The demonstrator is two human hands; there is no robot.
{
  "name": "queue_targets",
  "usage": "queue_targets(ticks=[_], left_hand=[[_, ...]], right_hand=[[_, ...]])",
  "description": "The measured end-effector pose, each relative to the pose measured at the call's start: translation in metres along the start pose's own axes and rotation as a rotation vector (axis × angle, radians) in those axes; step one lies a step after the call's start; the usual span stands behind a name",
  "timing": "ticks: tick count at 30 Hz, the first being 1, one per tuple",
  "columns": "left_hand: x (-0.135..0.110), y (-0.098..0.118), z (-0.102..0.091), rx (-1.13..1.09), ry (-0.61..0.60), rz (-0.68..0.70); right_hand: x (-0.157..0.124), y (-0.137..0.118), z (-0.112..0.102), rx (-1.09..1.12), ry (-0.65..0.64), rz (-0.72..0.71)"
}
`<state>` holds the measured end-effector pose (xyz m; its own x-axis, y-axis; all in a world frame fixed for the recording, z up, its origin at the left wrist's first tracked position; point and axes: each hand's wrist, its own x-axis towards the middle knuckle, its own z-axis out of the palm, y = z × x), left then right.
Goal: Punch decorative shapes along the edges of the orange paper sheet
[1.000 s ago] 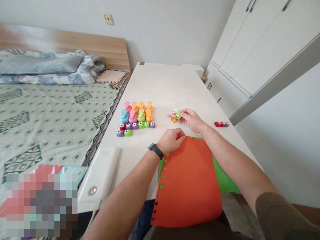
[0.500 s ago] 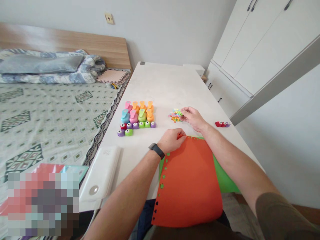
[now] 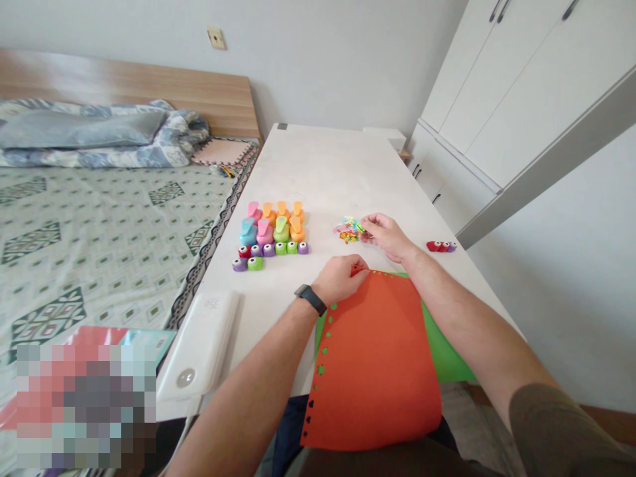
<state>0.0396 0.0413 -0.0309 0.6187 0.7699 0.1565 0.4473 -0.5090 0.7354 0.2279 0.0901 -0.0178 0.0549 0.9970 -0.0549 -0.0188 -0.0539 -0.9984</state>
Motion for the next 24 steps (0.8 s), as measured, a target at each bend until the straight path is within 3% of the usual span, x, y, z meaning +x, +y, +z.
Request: queue_targets(ticks=[8,17,24], left_hand=[[0.000,0.000,0.001,0.013,0.002,-0.007],[0.000,0.000,0.001,0.004,0.001,-0.005],[-0.001,0.000,0.001,0.006,0.006,-0.008]], right_hand=[[0.012,0.011,-0.021,-0.065,0.268,-0.036],[0.023,0.019,-0.015,0.002,0.236,-0.026],[-0.001,0.003,-0.030,0.069,0.282,-0.104]])
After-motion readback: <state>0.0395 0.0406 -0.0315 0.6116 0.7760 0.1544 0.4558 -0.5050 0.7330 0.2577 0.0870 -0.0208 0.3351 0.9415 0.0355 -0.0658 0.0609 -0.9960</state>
